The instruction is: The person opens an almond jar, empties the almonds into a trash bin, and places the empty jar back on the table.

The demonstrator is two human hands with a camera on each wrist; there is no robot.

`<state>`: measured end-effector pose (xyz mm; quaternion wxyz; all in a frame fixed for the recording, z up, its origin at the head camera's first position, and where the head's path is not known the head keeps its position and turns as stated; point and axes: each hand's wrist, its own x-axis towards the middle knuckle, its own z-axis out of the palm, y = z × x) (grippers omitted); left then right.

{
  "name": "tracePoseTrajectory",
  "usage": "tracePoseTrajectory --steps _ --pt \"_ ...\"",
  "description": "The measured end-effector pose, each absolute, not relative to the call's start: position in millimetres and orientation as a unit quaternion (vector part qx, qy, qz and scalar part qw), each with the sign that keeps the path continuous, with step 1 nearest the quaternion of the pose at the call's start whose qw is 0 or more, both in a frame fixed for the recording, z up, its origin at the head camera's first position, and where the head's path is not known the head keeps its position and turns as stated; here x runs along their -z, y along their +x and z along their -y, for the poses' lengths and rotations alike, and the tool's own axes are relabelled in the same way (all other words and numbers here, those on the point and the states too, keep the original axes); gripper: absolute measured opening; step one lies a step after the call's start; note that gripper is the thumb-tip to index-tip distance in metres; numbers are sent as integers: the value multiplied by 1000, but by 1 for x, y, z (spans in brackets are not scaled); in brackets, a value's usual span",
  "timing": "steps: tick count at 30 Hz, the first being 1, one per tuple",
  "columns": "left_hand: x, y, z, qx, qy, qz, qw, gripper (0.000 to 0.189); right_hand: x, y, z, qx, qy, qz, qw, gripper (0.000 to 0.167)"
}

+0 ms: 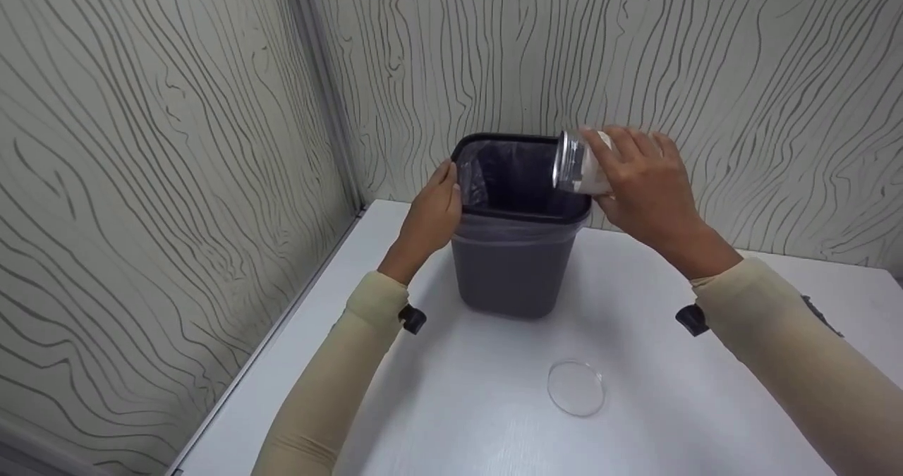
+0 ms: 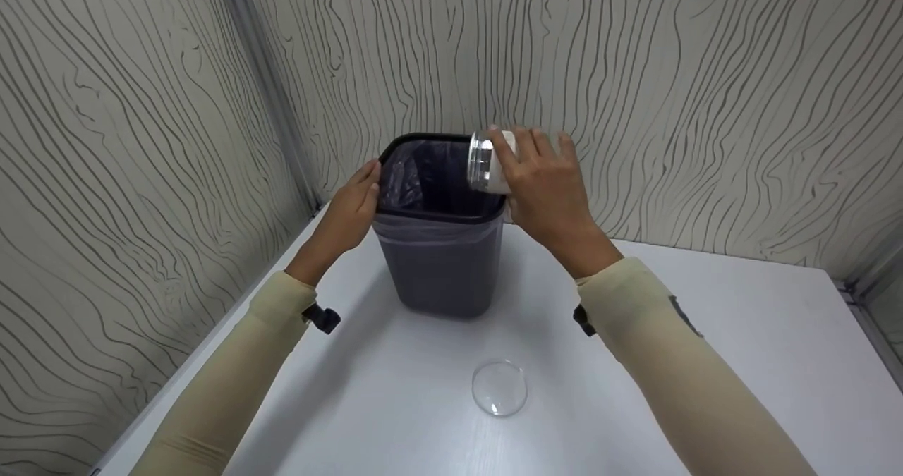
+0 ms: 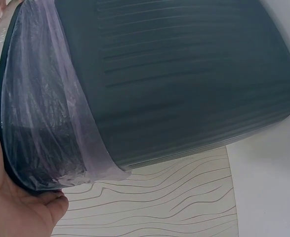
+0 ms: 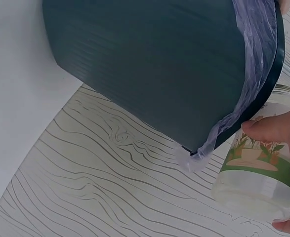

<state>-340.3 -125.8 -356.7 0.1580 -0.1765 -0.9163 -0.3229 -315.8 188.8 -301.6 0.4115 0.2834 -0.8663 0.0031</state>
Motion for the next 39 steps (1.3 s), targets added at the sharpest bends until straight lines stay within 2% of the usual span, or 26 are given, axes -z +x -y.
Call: tracePoseTrajectory --steps 4,12,23,39 --pt "357 -341 125 322 -175 918 154 52 305 -316 -191 -24 274 868 414 91" --pt "355 -341 125 320 -176 919 150 53 310 -312 -199 -56 259 869 418 102" --pt "356 -341 126 330 -180 915 146 52 316 -303 -202 -91 229 868 432 89" --pt "357 -343 127 319 -177 918 155 51 331 -293 -199 -155 221 844 464 91"
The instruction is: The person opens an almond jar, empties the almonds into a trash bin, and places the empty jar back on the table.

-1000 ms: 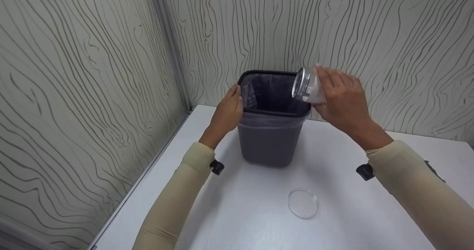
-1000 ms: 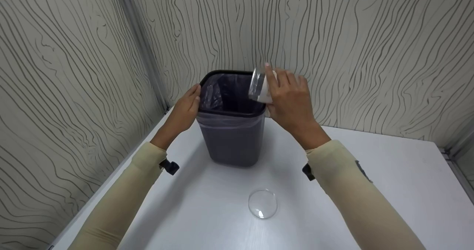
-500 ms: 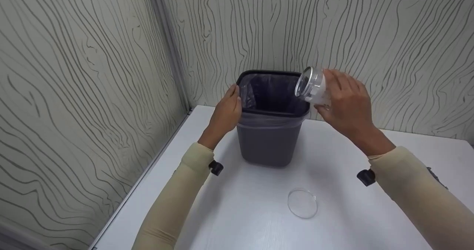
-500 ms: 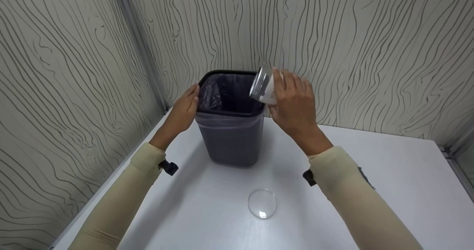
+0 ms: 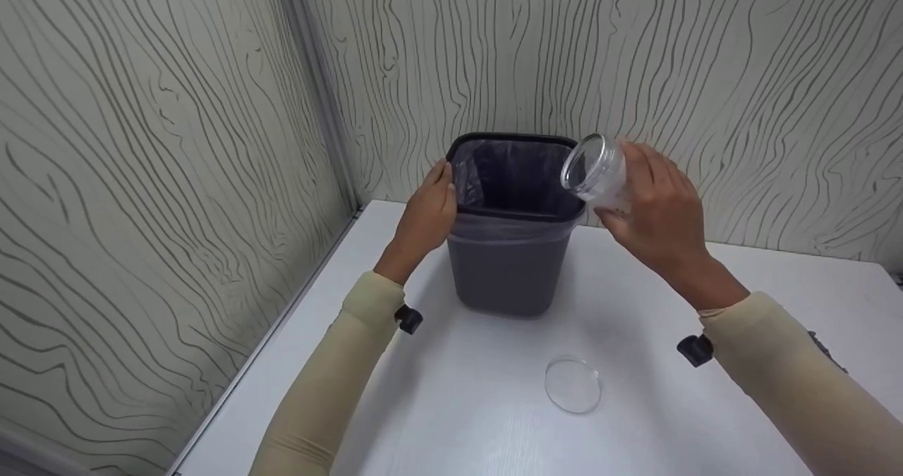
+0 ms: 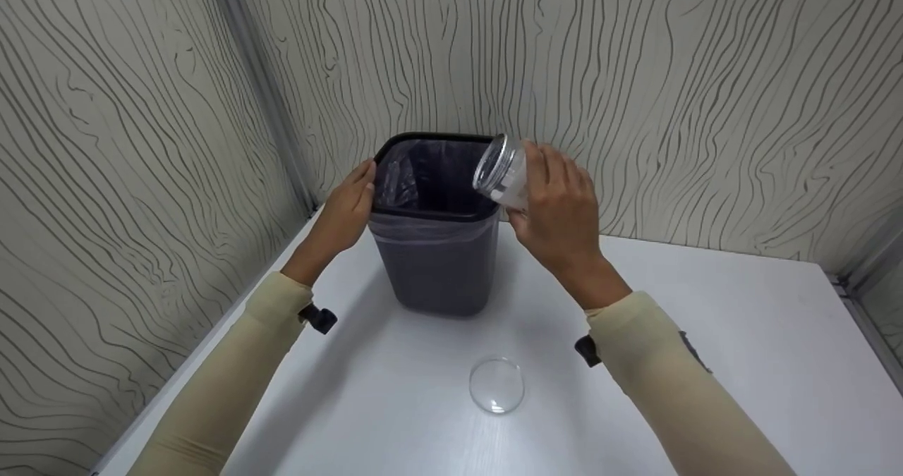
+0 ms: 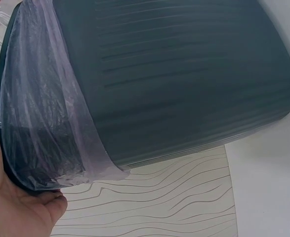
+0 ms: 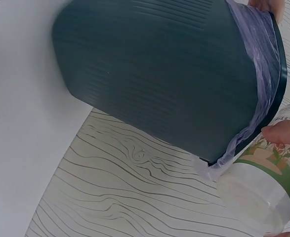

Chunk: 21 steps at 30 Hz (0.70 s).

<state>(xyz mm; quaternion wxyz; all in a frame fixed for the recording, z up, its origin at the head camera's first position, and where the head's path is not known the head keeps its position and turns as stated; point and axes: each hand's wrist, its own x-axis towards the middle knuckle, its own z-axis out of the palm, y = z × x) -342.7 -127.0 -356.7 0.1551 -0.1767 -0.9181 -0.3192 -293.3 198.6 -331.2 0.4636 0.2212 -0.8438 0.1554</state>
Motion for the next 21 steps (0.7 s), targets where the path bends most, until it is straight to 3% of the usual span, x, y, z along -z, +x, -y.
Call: tracePoseTrajectory --steps 21 --pt "360 -344 131 329 -172 916 154 52 351 -286 -203 -202 184 854 442 96"
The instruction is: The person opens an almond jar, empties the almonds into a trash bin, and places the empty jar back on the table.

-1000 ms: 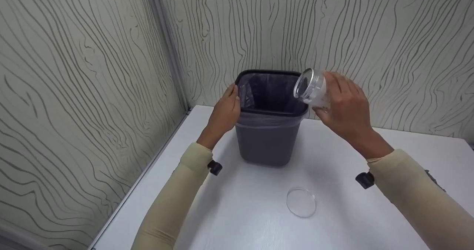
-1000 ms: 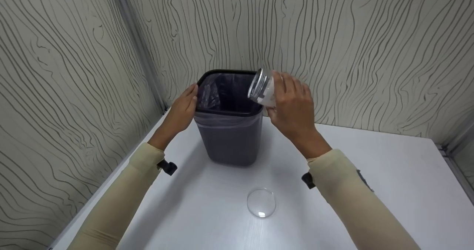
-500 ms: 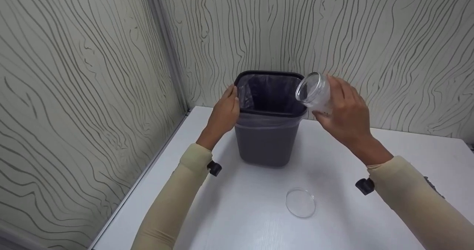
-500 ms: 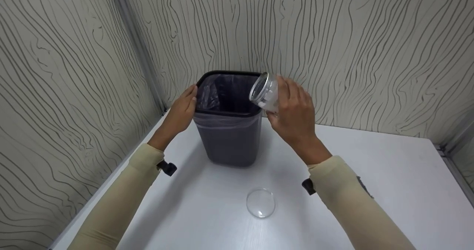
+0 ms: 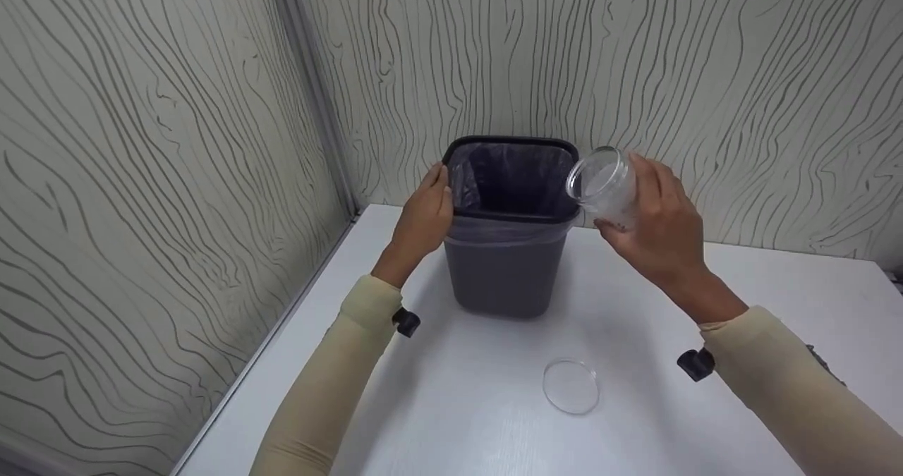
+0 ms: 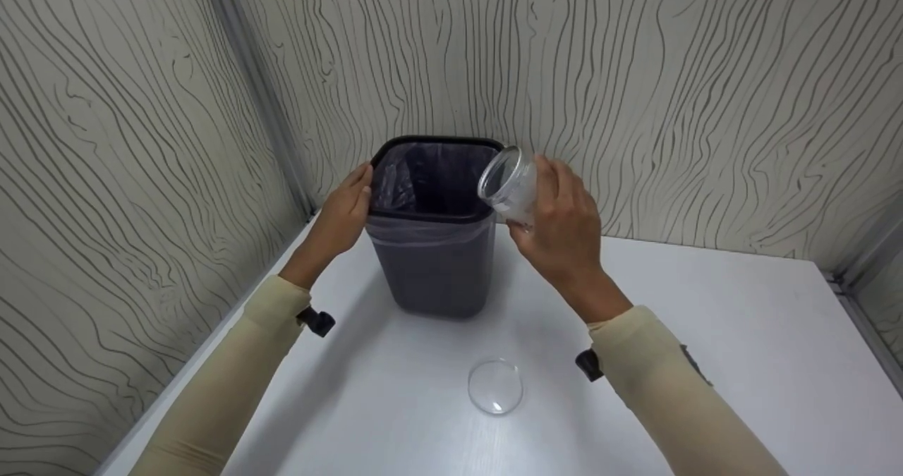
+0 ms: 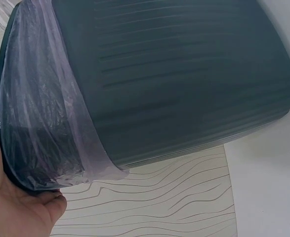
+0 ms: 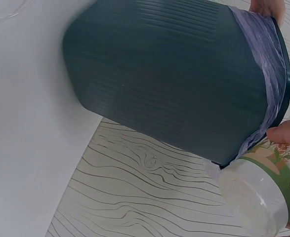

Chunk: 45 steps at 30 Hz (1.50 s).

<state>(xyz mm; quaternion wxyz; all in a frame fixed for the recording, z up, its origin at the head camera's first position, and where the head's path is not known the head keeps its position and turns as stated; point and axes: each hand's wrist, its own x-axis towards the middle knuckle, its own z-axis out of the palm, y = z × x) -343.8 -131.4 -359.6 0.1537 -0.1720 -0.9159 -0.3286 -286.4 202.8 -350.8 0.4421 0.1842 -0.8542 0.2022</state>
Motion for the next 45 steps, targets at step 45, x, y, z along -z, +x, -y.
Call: tracePoseTrajectory --steps 45 --pt "361 -346 138 328 -184 914 154 51 388 -247 -213 -307 128 842 424 93"
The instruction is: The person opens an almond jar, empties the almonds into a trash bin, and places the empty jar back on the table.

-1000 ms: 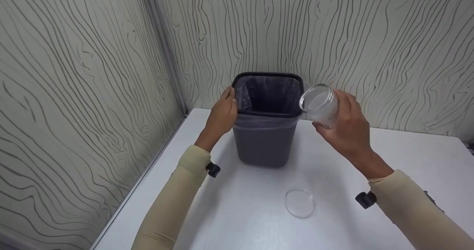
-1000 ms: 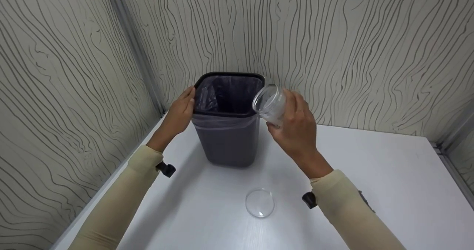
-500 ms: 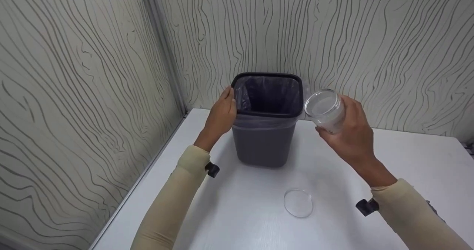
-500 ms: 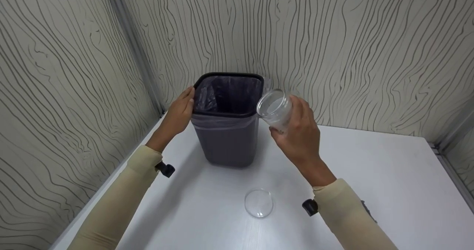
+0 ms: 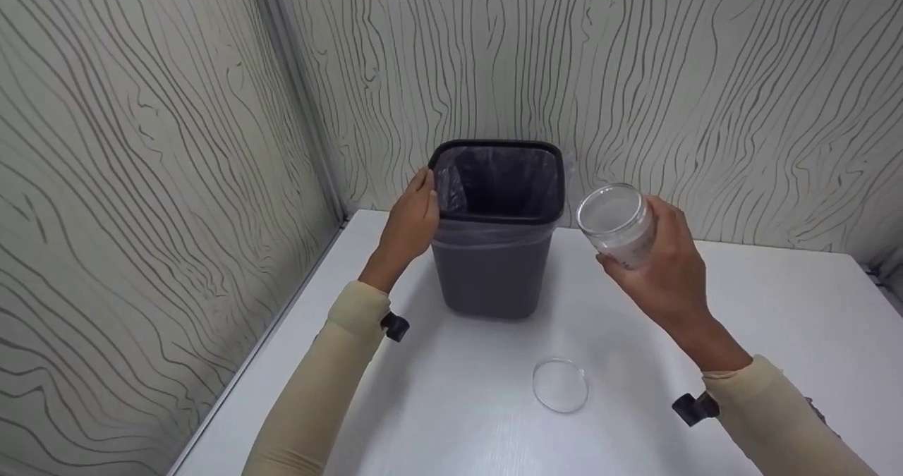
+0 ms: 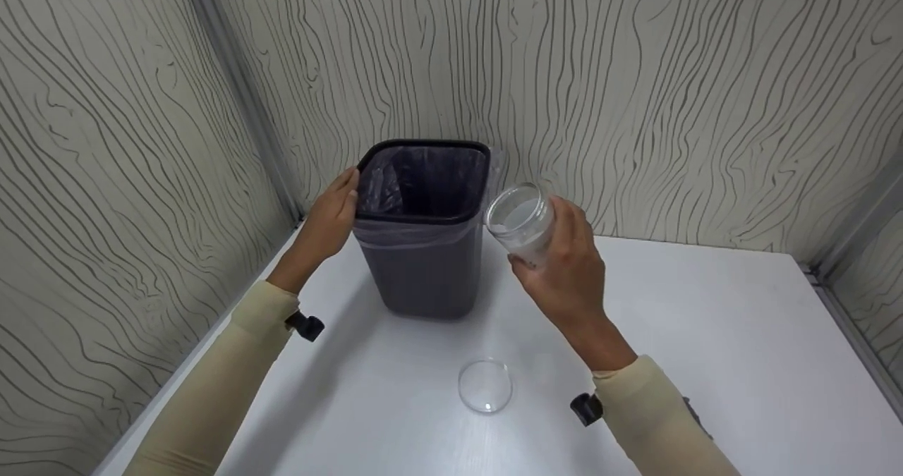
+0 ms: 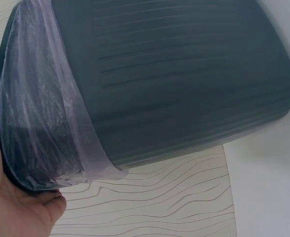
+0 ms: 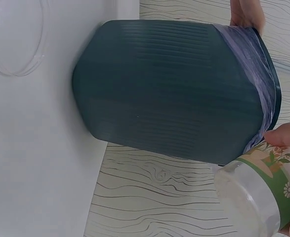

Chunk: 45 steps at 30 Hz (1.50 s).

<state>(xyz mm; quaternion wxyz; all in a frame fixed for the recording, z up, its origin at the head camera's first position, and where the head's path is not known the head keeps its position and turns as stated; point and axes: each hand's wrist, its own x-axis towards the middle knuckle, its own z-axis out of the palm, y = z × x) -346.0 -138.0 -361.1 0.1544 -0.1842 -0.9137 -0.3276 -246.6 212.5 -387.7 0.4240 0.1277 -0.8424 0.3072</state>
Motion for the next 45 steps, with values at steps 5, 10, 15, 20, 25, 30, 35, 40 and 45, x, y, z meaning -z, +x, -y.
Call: tracePoseTrajectory --steps 5,10,15,20,25,30,35,40,45 --pt "360 -344 145 327 -175 917 150 53 389 -242 -209 -313 125 846 412 94" --pt "360 -345 149 327 -173 918 145 54 393 -238 -206 -316 123 848 406 95" --pt "361 -346 150 326 -173 917 149 53 398 -234 -206 -322 124 848 402 94" --pt "361 -347 150 328 -173 916 153 51 403 -232 -205 -326 122 848 400 96" --pt "361 -348 151 326 -169 917 153 51 407 -231 -206 -331 124 846 400 97" --pt "361 -348 152 325 -168 917 159 51 410 -231 -207 -333 126 843 402 99" --pt "360 -348 152 331 -173 915 153 51 413 -231 -209 -342 125 842 398 103" --pt "360 -348 153 328 -174 916 153 51 415 -229 -208 -348 122 844 390 103" --pt "361 -348 153 319 -171 919 156 51 418 -227 -207 -354 119 844 385 100"
